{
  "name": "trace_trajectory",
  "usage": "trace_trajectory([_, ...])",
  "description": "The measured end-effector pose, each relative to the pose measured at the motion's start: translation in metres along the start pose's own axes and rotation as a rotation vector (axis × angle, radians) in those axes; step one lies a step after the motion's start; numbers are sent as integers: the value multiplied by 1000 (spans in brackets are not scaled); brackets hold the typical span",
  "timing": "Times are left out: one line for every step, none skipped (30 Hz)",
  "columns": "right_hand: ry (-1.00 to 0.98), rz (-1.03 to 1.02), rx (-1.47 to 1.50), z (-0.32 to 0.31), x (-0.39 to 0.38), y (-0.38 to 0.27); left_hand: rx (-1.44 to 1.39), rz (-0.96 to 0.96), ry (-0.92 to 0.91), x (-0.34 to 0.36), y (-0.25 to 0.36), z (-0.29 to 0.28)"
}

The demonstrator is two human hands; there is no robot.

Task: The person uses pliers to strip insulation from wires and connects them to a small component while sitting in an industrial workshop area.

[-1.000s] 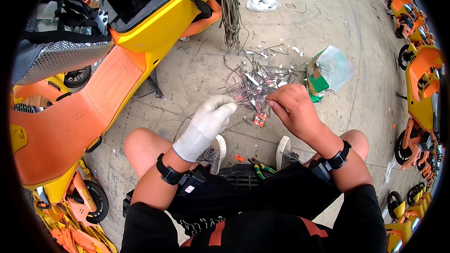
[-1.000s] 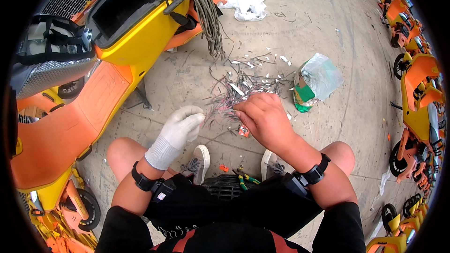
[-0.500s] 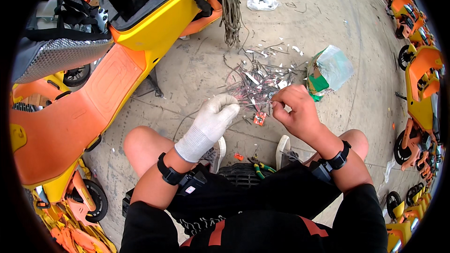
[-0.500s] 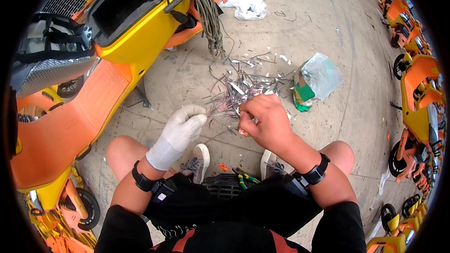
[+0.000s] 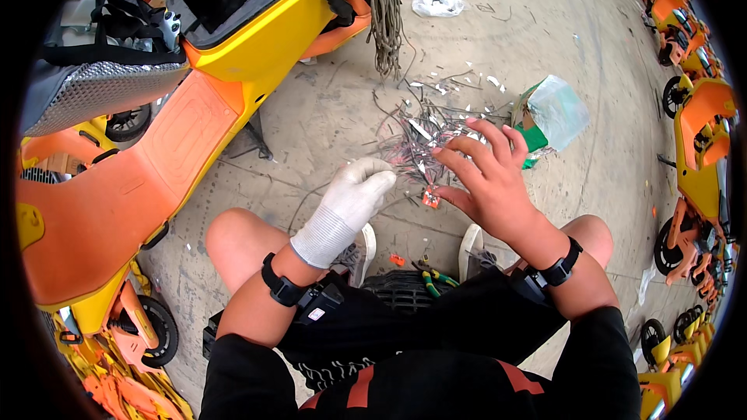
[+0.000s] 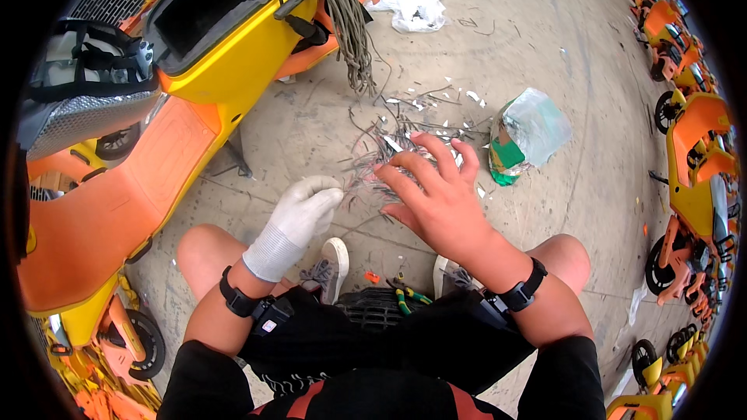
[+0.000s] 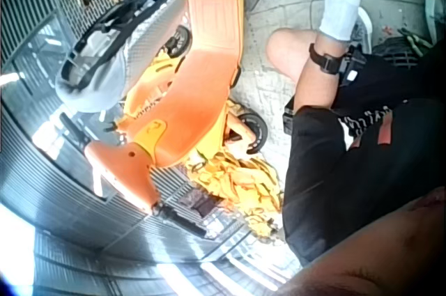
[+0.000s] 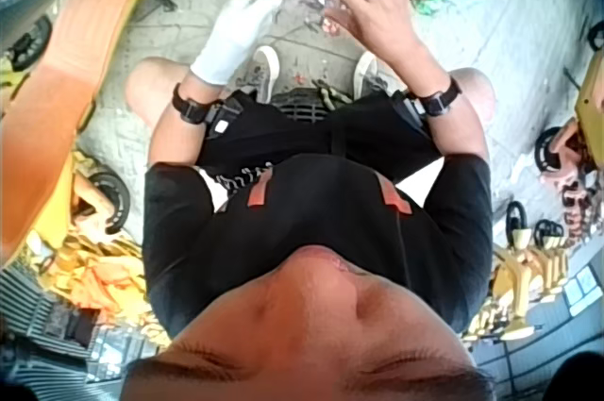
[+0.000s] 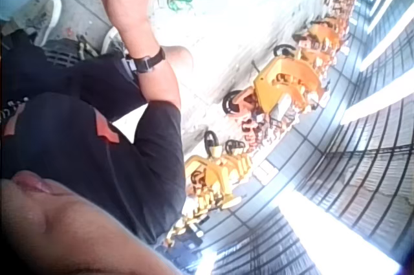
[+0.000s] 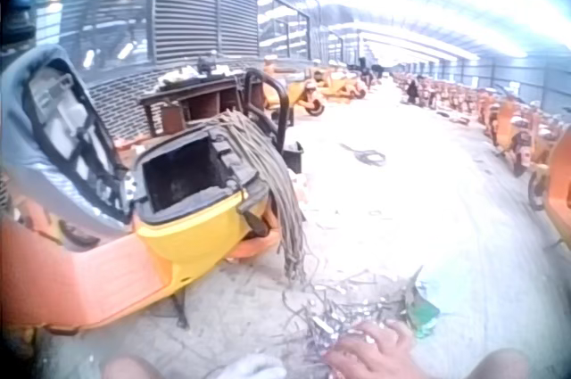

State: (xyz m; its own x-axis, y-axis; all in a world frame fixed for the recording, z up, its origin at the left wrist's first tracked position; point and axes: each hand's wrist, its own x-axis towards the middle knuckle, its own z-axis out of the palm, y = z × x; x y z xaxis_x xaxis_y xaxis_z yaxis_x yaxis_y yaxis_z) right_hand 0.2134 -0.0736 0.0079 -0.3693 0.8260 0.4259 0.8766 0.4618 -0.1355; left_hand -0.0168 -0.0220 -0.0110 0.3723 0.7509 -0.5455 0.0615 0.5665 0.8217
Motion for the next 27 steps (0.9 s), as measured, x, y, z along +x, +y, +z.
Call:
trace_trajectory([5,10,-9,2,0,-2,16,1,-14,1,0,0])
trace_trajectory([11,0,-10,5,-2,-1,32,1,-27,1,-1,0])
trace_trajectory([18,-11,-11,9,-3,-1,48,2,-40,2,-1,0])
trace_trajectory([24,-23,-10,12,-5,0,29,-14,-49,1,-1,1])
trace_trajectory([39,-35,-13,13,-5,1,10,-30,-57,0,0,3])
trace_trajectory([54,-47,-15,15,-6,3,-9,-45,-65,-1,0,3])
trace_trajectory([69,-59,-17,15,-6,5,-25,-48,-84,-2,-1,3])
trace_trajectory([83,-79,-8,16,-6,7,-41,-51,-103,-2,-2,3])
trace_trajectory([96,-98,1,16,-6,10,-57,-54,-123,-2,-3,2])
trace_trajectory([110,-118,10,17,-6,11,-67,-63,-135,-1,-4,1])
trace_trajectory([117,-117,25,16,-5,11,-76,-73,-147,-1,-4,-1])
trace_trajectory([123,-117,40,15,-4,11,-86,-83,-160,0,-4,-3])
trace_trajectory([130,-116,54,13,-3,11,-90,-87,-164,0,-4,-4])
trace_trajectory([123,-100,94,12,-2,10,-94,-91,-168,0,-4,-5])
trace_trajectory([115,-83,134,11,-1,9,-98,-95,-172,0,-4,-6])
trace_trajectory([107,-66,173,11,0,8,-31,-49,-144,0,-5,-5])
trace_trajectory([67,-18,245,11,0,8,36,-4,-116,1,-6,-4])
trace_trajectory([27,30,318,10,-1,8,102,42,-87,2,-7,-3])
trace_trajectory([-12,77,393,11,-2,8,220,228,-59,3,-12,-5])
trace_trajectory([-92,213,565,11,-3,5,339,413,-29,6,-18,-7])
trace_trajectory([-174,350,736,12,-3,2,457,598,2,6,-21,-9])
trace_trajectory([-255,496,900,12,-5,1,554,592,-12,1,-12,-6])
trace_trajectory([-310,653,1109,12,-6,3,651,586,-28,-10,5,-1])
trace_trajectory([-363,811,1317,13,-8,5,748,579,-44,-14,15,1])
trace_trajectory([-420,960,1531,14,-8,4,834,811,-35,-13,14,-2])
trace_trajectory([-478,1023,1702,14,-8,5,915,1045,-26,-9,10,-5])
trace_trajectory([-536,1083,1873,14,-9,10,991,1281,-17,-7,9,-8])
